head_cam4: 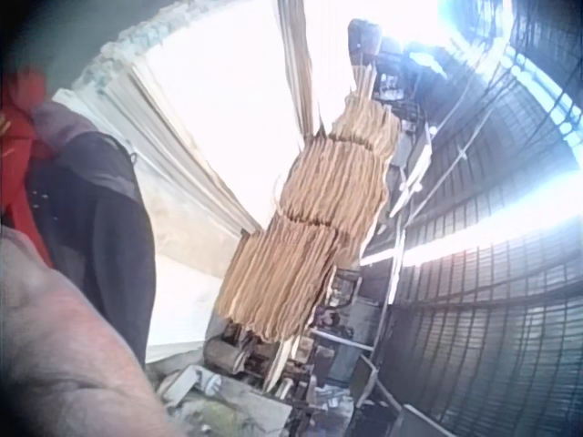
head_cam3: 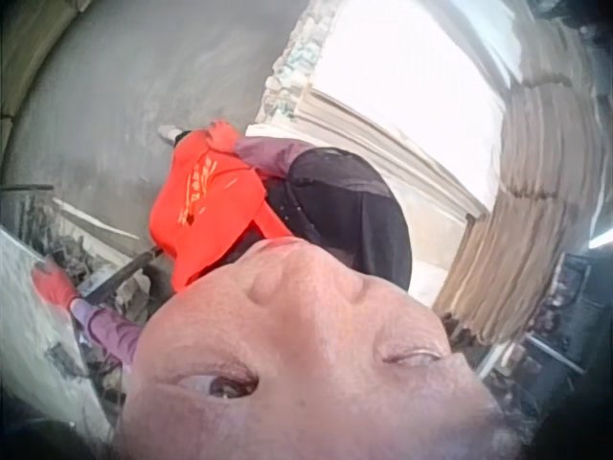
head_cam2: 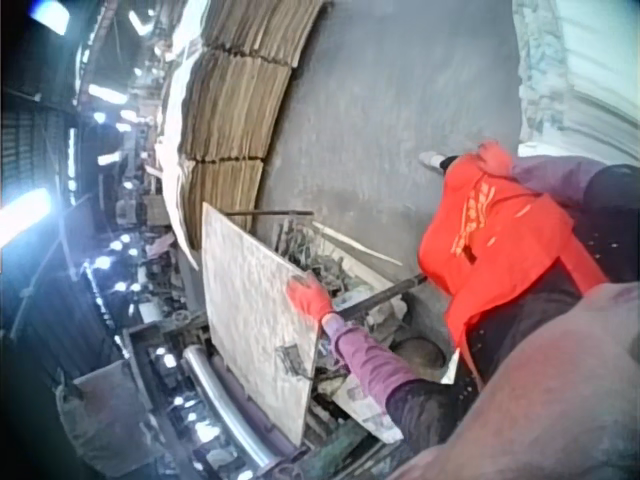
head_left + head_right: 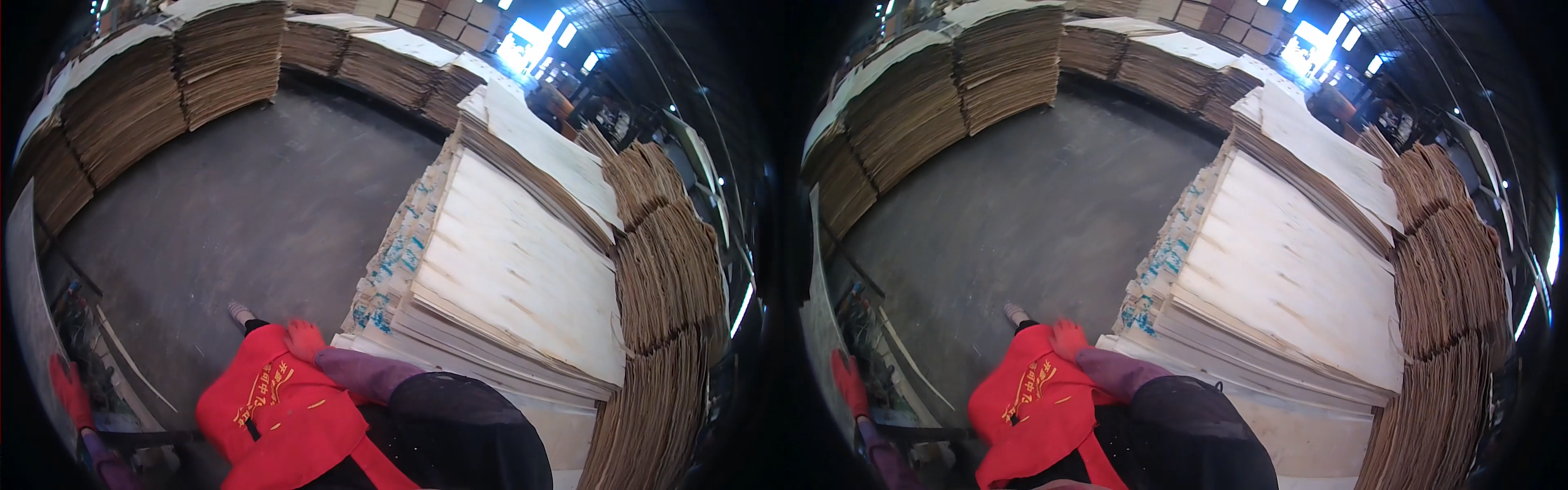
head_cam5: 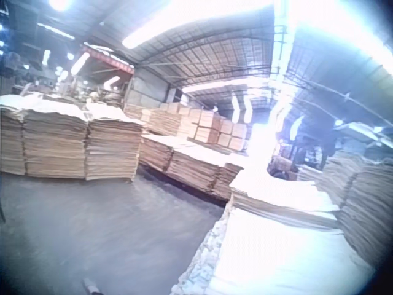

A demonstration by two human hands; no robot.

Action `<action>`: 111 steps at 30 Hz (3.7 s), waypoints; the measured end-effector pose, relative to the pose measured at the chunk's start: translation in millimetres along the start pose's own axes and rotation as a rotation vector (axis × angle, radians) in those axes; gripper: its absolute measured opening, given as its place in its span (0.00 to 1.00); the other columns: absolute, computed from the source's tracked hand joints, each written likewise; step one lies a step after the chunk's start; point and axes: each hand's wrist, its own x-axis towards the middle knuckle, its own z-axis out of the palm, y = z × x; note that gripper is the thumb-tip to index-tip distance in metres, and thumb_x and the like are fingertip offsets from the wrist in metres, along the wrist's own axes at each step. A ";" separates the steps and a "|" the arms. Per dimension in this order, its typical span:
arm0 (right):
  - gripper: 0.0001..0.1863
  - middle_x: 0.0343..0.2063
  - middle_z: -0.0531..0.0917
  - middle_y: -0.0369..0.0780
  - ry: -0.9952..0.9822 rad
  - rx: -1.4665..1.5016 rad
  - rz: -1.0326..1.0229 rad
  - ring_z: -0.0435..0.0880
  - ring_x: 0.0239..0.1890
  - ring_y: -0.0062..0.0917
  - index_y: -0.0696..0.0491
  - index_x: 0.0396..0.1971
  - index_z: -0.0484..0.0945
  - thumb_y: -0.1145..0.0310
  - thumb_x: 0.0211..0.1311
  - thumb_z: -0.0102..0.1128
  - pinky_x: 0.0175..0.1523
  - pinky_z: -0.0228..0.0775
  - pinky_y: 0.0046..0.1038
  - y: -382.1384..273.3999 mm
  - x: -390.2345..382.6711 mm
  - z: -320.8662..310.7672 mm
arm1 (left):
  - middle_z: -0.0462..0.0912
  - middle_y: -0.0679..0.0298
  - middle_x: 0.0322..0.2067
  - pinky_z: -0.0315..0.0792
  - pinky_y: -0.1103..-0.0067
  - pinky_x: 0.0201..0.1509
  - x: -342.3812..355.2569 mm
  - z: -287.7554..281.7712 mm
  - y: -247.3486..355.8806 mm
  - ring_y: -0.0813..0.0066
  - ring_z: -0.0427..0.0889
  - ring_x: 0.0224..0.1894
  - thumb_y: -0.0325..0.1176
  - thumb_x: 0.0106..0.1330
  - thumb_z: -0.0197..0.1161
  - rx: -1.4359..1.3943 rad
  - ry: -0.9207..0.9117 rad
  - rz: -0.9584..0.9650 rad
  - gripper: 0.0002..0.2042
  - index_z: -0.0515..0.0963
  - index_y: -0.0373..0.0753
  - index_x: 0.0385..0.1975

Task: Processing or sorting wood veneer sheets at an industrial gluing or pressing station.

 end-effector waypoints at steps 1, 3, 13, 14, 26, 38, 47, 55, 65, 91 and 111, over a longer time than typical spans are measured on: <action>0.22 0.46 0.74 0.47 -0.081 0.003 0.033 0.72 0.50 0.41 0.56 0.43 0.74 0.54 0.58 0.47 0.53 0.62 0.42 -0.3 -3.4 -6.6 | 0.62 0.53 0.61 0.49 0.72 0.68 -1.6 -0.3 -1.2 0.60 0.57 0.65 0.40 0.66 0.52 0.005 -0.002 -0.009 0.24 0.64 0.33 0.58; 0.21 0.44 0.75 0.47 -0.152 0.002 0.063 0.73 0.49 0.41 0.55 0.42 0.74 0.54 0.58 0.47 0.51 0.63 0.43 0.1 -7.5 -12.0 | 0.62 0.53 0.61 0.49 0.72 0.68 -2.1 -1.7 0.2 0.60 0.57 0.65 0.41 0.66 0.52 0.012 0.013 0.001 0.24 0.64 0.33 0.58; 0.18 0.37 0.79 0.47 -0.176 0.255 -0.150 0.77 0.41 0.43 0.53 0.38 0.77 0.56 0.57 0.49 0.47 0.67 0.40 -58.2 -10.4 -48.6 | 0.60 0.52 0.62 0.47 0.71 0.68 -9.1 -24.2 31.7 0.59 0.54 0.66 0.45 0.66 0.51 0.030 -0.074 -0.046 0.27 0.62 0.34 0.59; 0.17 0.37 0.79 0.47 -0.165 0.295 -0.228 0.77 0.41 0.43 0.54 0.38 0.77 0.57 0.57 0.50 0.47 0.68 0.40 -67.2 -8.4 -45.6 | 0.60 0.52 0.62 0.47 0.71 0.68 -8.7 -28.5 36.2 0.59 0.54 0.66 0.45 0.66 0.51 0.027 -0.076 -0.051 0.27 0.62 0.34 0.59; 0.15 0.23 0.81 0.44 -0.666 -0.188 -0.754 0.80 0.27 0.42 0.53 0.24 0.80 0.58 0.53 0.51 0.34 0.71 0.41 -119.2 -50.4 4.8 | 0.60 0.53 0.62 0.46 0.71 0.69 -12.5 -37.0 46.4 0.59 0.54 0.66 0.46 0.66 0.50 0.042 -0.101 -0.067 0.26 0.63 0.34 0.58; 0.15 0.27 0.81 0.44 -0.645 0.098 -0.649 0.80 0.30 0.41 0.52 0.28 0.80 0.58 0.51 0.51 0.36 0.71 0.41 -106.3 -41.2 15.7 | 0.59 0.52 0.63 0.45 0.70 0.69 -7.6 -24.1 29.4 0.58 0.53 0.66 0.46 0.65 0.50 0.064 -0.090 -0.055 0.27 0.63 0.35 0.59; 0.15 0.27 0.81 0.45 -0.684 0.173 -0.713 0.80 0.31 0.42 0.54 0.27 0.80 0.58 0.51 0.50 0.37 0.71 0.42 -109.6 -41.4 28.2 | 0.61 0.51 0.61 0.48 0.71 0.68 -10.9 -26.0 29.5 0.57 0.56 0.65 0.44 0.65 0.52 0.048 -0.093 -0.079 0.26 0.64 0.33 0.58; 0.17 0.27 0.81 0.46 -0.716 0.139 -0.622 0.80 0.30 0.42 0.53 0.27 0.80 0.55 0.54 0.49 0.37 0.71 0.41 -107.6 -33.2 36.7 | 0.64 0.53 0.60 0.50 0.71 0.67 -11.6 -22.8 25.5 0.59 0.59 0.63 0.43 0.64 0.53 -0.020 -0.065 -0.051 0.25 0.65 0.33 0.57; 0.16 0.28 0.81 0.46 -0.729 0.183 -0.579 0.80 0.32 0.41 0.52 0.30 0.80 0.56 0.54 0.50 0.38 0.71 0.41 -109.4 -33.2 36.1 | 0.66 0.52 0.58 0.52 0.71 0.66 -8.7 -13.0 10.5 0.58 0.61 0.62 0.43 0.64 0.54 -0.020 -0.012 -0.021 0.24 0.66 0.33 0.56; 0.16 0.29 0.81 0.46 -0.727 0.254 -0.546 0.80 0.33 0.41 0.53 0.31 0.79 0.56 0.54 0.50 0.40 0.71 0.40 -109.0 -33.3 33.1 | 0.67 0.53 0.58 0.52 0.72 0.66 -7.2 -10.1 5.5 0.60 0.61 0.63 0.42 0.65 0.53 -0.008 0.009 -0.028 0.24 0.66 0.34 0.56; 0.17 0.31 0.81 0.45 -0.768 0.229 -0.543 0.80 0.35 0.40 0.52 0.31 0.79 0.55 0.56 0.49 0.41 0.71 0.40 -109.2 -30.6 32.2 | 0.66 0.54 0.58 0.53 0.71 0.66 -10.1 -25.4 24.8 0.59 0.62 0.62 0.42 0.64 0.54 0.025 -0.006 -0.059 0.23 0.68 0.34 0.55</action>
